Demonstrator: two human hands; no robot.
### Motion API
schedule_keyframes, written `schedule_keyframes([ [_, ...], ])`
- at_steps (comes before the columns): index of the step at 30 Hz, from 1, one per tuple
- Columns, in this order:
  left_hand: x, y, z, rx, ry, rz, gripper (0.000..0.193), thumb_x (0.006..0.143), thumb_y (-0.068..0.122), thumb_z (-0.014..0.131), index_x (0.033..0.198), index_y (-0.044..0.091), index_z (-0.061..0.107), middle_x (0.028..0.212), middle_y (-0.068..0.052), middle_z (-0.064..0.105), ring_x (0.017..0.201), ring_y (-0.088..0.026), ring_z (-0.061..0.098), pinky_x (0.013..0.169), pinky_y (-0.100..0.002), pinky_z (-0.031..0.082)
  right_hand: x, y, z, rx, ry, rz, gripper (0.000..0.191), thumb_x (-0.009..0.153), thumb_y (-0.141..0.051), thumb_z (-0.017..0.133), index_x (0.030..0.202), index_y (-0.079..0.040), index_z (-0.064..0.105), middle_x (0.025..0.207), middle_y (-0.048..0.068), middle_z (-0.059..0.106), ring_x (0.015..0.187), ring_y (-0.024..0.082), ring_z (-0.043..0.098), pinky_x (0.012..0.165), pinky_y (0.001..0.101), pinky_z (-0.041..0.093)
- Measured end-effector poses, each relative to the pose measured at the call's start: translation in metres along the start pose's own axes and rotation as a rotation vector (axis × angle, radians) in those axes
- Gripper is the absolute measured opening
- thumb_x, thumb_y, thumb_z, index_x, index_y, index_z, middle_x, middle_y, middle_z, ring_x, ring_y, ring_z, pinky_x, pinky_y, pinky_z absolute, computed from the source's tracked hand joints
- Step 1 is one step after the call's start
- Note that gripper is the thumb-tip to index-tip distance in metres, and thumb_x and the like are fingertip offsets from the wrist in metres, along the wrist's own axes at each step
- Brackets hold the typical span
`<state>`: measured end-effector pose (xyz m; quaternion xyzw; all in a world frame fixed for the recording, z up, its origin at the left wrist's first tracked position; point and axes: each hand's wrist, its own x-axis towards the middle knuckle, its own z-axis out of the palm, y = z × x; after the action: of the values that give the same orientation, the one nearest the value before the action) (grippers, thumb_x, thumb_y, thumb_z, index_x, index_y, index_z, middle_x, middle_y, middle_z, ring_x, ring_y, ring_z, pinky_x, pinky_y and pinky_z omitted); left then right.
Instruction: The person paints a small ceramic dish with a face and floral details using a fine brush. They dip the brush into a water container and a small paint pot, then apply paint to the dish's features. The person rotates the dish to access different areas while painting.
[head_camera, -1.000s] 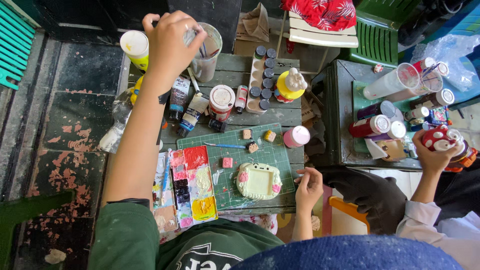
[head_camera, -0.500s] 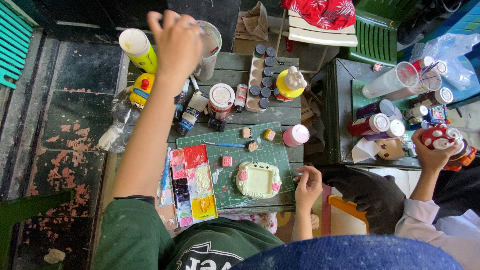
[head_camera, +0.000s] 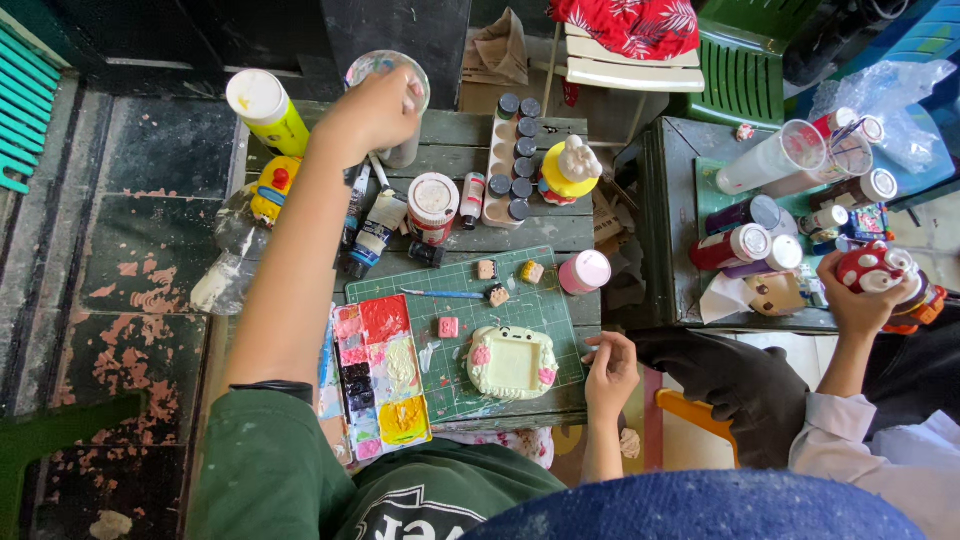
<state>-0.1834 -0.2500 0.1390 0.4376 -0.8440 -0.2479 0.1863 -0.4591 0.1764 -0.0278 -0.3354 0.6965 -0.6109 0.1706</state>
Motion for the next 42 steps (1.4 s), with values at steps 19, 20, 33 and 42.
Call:
schedule_keyframes([
  [19,-0.023,-0.021,-0.031,-0.031,0.395,0.284,0.021,0.096,0.006,0.077,0.116,0.0,0.072,0.095,-0.02,0.076,0.09,-0.033,0.075,0.08,-0.039,0.059,0.0,0.002,0.0,-0.039,0.002,0.008,0.011,0.107,0.0,0.053,0.115,0.0,0.06,0.096,0.007,0.071,0.073,0.006,0.06,0.067,0.0205,0.05],
  [20,-0.024,-0.021,-0.032,-0.031,0.397,0.249,0.021,0.096,0.007,0.078,0.116,0.0,0.073,0.094,-0.02,0.075,0.088,-0.033,0.075,0.078,-0.039,0.059,0.0,0.002,0.0,-0.047,0.005,0.011,0.011,0.107,0.0,0.053,0.115,0.0,0.06,0.096,0.007,0.071,0.072,0.006,0.06,0.067,0.0205,0.05],
  [33,-0.022,-0.036,-0.042,-0.08,0.641,0.342,0.024,0.095,-0.001,0.077,0.118,-0.001,0.068,0.098,-0.017,0.077,0.091,-0.03,0.078,0.077,-0.035,0.06,-0.002,-0.003,0.002,-0.037,0.001,-0.024,0.012,0.107,0.0,0.052,0.117,0.0,0.059,0.098,0.007,0.071,0.075,0.006,0.06,0.07,0.0201,0.05],
  [42,-0.025,-0.049,-0.047,-0.078,0.558,0.207,0.014,0.093,0.004,0.076,0.106,0.0,0.071,0.093,-0.018,0.075,0.087,-0.034,0.075,0.077,-0.039,0.059,0.071,-0.131,0.107,-0.24,-0.342,-0.406,0.017,0.099,0.003,0.061,0.114,-0.002,0.064,0.103,0.009,0.073,0.094,0.017,0.073,0.085,0.0283,0.056],
])
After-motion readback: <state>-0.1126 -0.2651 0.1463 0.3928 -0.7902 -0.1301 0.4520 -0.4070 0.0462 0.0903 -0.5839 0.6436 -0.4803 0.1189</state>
